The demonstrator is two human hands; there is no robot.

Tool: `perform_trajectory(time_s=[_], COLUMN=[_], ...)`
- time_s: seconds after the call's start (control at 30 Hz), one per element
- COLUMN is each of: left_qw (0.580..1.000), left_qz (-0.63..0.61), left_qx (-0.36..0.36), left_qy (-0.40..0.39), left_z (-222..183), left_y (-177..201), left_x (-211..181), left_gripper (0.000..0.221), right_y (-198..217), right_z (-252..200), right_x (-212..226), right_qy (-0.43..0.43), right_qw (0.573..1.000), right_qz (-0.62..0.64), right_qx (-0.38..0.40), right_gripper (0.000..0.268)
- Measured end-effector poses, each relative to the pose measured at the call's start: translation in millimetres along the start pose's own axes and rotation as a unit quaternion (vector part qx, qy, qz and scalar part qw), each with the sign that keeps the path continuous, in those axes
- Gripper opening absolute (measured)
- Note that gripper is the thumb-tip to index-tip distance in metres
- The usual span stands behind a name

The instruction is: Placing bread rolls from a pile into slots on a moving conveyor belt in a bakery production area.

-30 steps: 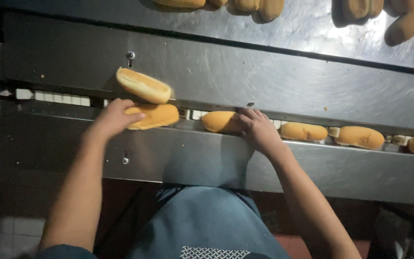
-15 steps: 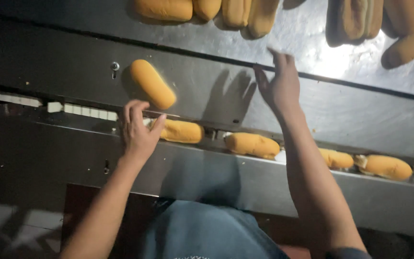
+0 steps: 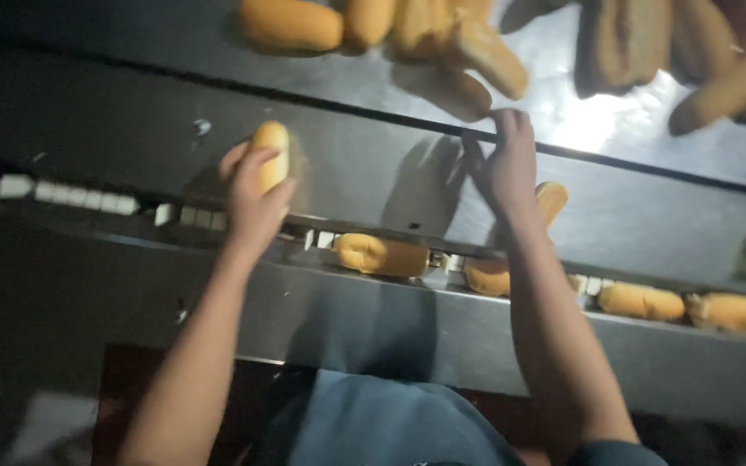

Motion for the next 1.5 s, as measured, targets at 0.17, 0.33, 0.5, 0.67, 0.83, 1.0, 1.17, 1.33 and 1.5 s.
perform_trajectory(time_s=[0.17,0.33,0.5,0.67,0.83,1.0,1.17,1.33,1.5], left_qw=[0.986,0.977,0.977,0.974,0.965,0.904,0.851,0.800,0.921], left_qz=[-0.115,-0.145,-0.144,-0.107,-0.061,0.215,0.313,0.348,0.174], left_qx=[0.092,0.112,0.134,0.167,0.223,0.370,0.378,0.427,0.313], left_qy=[0.082,0.104,0.088,0.109,0.122,0.013,-0.185,-0.237,-0.152], left_z=[-38,-53,-56,-62,-65,-60,-68,-76,-38], left_y=[53,71,101,136,137,78,15,-19,-43], left_x=[-20,-26,-18,-4,10,14,36,3,-46], left_gripper=[0.055,0.066,0.074,0.071,0.079,0.077,0.076,0.060,0.044], right_y=[91,107,145,69,-14,0,-15,21,64], right_z=[-123,-161,-161,-164,-174,-168,-189,-184,-105], right_x=[11,-54,-76,39,77,118,81,58,47], right_qy=[-0.154,-0.198,-0.231,-0.369,-0.393,-0.063,-0.104,-0.116,-0.019], right_qw=[0.977,0.964,0.967,0.805,0.684,0.976,0.949,0.954,0.996], right_qz=[-0.125,-0.155,0.062,0.462,0.614,0.038,-0.075,-0.067,0.009], right_qx=[0.075,0.087,-0.090,-0.050,0.023,0.207,0.287,0.268,0.085], right_gripper=[0.080,0.088,0.050,0.061,0.059,0.052,0.038,0.044,0.052])
Point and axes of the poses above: each hand's wrist, its own z-axis towards the middle knuckle, its own y-axis out of the back of the hand, x = y × z, the point moved 6 cm from there along z, towards the middle knuckle, and after that the axes turned 6 degrees about z, right-handed, at the moved point
